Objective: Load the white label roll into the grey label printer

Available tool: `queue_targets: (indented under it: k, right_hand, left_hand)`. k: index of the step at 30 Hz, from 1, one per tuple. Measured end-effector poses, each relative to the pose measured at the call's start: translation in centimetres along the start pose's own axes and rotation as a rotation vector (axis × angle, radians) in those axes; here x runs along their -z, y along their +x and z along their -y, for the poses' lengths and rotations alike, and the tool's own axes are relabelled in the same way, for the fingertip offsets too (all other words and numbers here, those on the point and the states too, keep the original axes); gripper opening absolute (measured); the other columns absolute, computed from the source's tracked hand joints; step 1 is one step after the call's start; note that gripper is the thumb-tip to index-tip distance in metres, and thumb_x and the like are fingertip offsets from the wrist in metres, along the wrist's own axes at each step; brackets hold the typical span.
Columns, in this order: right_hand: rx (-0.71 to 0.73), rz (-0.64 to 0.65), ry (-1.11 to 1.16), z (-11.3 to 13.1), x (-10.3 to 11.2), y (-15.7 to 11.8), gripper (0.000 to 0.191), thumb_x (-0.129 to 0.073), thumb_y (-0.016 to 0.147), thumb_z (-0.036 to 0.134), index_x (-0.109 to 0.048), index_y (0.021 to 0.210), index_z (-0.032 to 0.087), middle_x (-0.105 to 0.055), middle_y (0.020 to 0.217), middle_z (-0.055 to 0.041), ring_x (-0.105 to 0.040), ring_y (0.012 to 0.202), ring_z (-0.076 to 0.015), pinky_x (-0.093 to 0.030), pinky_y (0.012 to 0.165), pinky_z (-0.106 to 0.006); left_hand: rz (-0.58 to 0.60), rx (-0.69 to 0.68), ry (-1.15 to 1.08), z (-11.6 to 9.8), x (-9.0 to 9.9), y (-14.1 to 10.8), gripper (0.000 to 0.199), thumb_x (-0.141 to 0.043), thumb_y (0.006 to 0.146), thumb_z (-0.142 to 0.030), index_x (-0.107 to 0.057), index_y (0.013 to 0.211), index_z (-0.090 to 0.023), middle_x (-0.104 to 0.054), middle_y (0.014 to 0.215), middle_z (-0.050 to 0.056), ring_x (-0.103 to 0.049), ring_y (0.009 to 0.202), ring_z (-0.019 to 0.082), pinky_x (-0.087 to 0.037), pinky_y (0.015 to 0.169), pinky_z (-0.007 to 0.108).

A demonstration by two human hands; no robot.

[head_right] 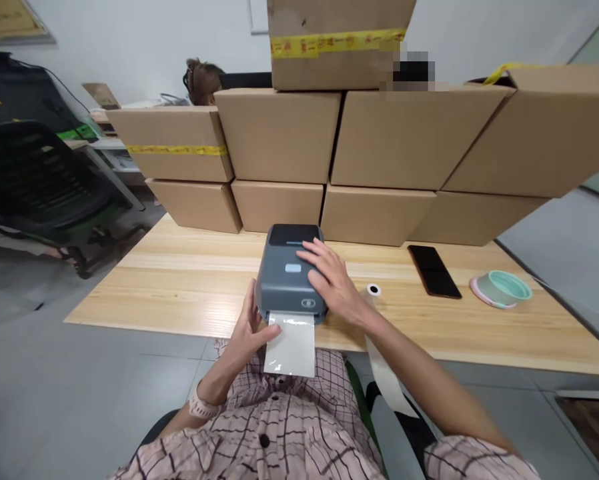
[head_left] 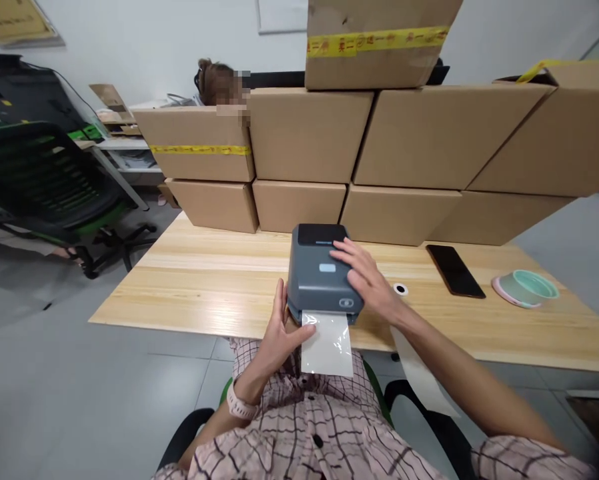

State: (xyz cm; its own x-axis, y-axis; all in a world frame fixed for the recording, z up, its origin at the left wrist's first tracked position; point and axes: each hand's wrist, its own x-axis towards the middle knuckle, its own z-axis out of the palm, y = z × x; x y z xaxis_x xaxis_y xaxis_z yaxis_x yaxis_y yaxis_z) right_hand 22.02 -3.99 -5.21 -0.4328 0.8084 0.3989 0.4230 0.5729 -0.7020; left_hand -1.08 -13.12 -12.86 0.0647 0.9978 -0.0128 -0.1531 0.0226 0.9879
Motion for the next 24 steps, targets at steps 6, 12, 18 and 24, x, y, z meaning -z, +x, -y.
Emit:
queue_targets:
  k: [6,12,18,24]
  right_hand:
    - [0.061,0.073,-0.104,-1.6,-1.6,-2.3,0.049,-0.034,0.108,0.048,-0.041,0.156,0.043,-0.031,0.172,-0.0001,-0.013,0.164,-0.0293,-0.017,0.129,-0.066]
    - [0.081,0.099,-0.15,-2.2,-2.2,-3.8,0.052,-0.033,0.109,0.044,-0.029,0.16,0.048,-0.019,0.176,0.0045,-0.008,0.164,-0.0287,-0.017,0.129,-0.066]
    - [0.115,0.061,-0.183,-2.7,-2.6,-4.1,0.05,-0.03,0.11,0.043,-0.029,0.16,0.049,-0.017,0.176,0.007,-0.01,0.164,-0.0261,-0.016,0.13,-0.063]
    - [0.114,0.052,-0.213,-2.7,-2.6,-4.0,0.05,-0.029,0.111,0.047,-0.028,0.16,0.05,-0.022,0.175,0.0049,-0.015,0.163,-0.0273,-0.016,0.128,-0.068]
  left_hand:
    - [-0.098,0.045,-0.119,0.0,-0.4,1.6,0.109,-0.064,0.09,-0.066,0.002,0.168,-0.029,-0.019,0.176,0.012,-0.022,0.162,0.032,-0.023,0.132,0.047]
    - [-0.129,0.056,-0.023,-1.0,-1.5,2.9,0.107,-0.068,0.09,-0.059,-0.001,0.168,-0.028,-0.024,0.174,0.013,-0.027,0.16,0.035,-0.031,0.128,0.048]
    - [-0.147,-0.002,-0.022,-1.3,-1.9,3.1,0.101,-0.071,0.089,-0.057,-0.014,0.166,-0.028,-0.029,0.172,0.014,-0.033,0.156,0.036,-0.032,0.128,0.049]
    - [-0.173,-0.008,0.007,-1.9,-1.0,1.0,0.098,-0.082,0.079,-0.055,-0.031,0.158,-0.03,-0.045,0.161,0.016,-0.048,0.146,0.033,-0.041,0.119,0.049]
